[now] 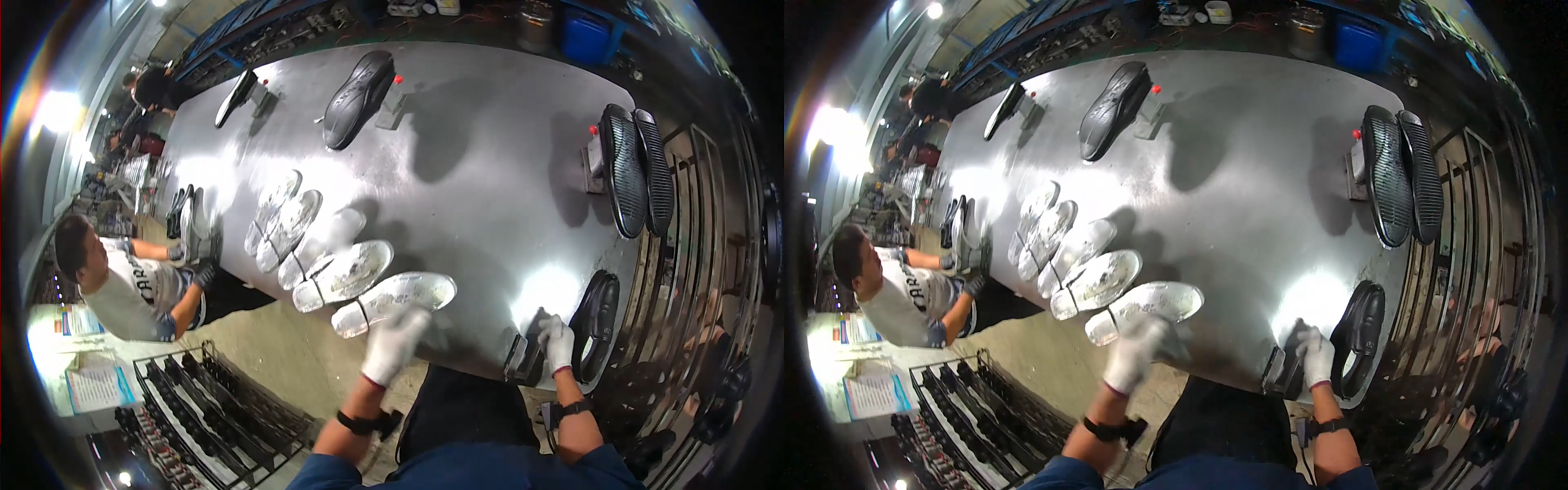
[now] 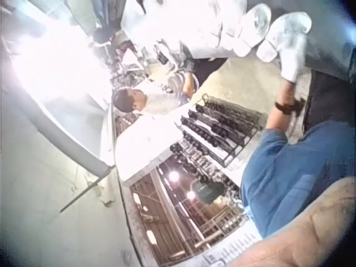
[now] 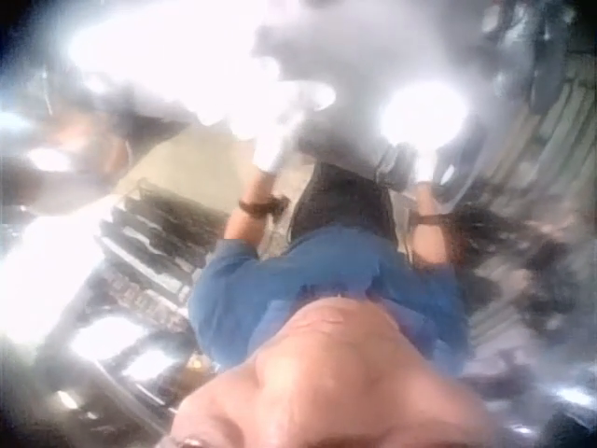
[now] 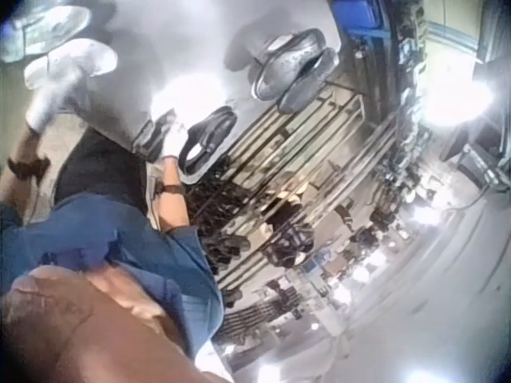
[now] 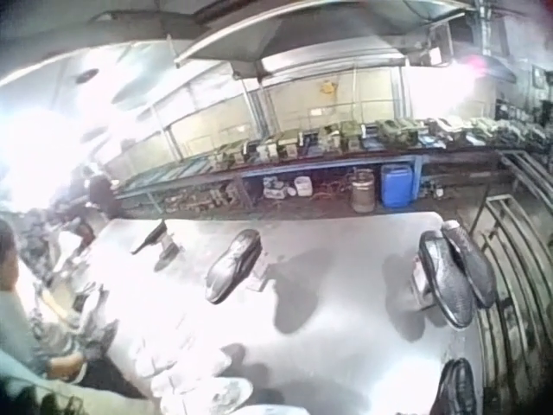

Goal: Applying glue or adhesive to shoe soles and uppers and placing them onto a storage rack in a manufacturing facility.

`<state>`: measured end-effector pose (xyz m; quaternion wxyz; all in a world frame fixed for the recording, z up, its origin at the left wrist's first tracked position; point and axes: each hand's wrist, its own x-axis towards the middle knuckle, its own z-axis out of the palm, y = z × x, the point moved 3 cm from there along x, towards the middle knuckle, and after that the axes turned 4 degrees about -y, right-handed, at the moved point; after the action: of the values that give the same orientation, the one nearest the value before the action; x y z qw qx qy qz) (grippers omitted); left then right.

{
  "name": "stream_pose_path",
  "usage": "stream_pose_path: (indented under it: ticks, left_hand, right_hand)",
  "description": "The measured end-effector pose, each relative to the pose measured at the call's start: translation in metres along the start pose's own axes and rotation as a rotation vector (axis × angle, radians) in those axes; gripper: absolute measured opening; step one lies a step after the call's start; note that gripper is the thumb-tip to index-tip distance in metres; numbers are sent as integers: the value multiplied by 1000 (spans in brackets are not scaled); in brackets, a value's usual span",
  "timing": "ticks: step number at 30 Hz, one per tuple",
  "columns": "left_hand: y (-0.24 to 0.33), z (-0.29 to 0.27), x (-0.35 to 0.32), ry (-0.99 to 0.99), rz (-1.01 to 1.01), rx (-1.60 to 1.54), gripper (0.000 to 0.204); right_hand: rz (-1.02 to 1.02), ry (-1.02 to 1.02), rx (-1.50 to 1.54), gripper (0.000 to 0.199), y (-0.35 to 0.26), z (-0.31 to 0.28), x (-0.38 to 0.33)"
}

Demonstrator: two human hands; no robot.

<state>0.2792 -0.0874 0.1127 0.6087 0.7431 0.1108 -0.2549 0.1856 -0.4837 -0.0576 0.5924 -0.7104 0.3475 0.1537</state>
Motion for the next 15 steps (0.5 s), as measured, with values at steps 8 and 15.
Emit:
stream_pose_path:
  ticks: [8, 15]
  left_hand:
    - [109, -262, 331, 375, 218, -323, 57]
    - [112, -96, 373, 134, 277, -917, 47]
  right_hand:
    - [218, -35, 270, 47, -3, 16, 8]
    - [216, -36, 171, 44, -23, -3, -2]
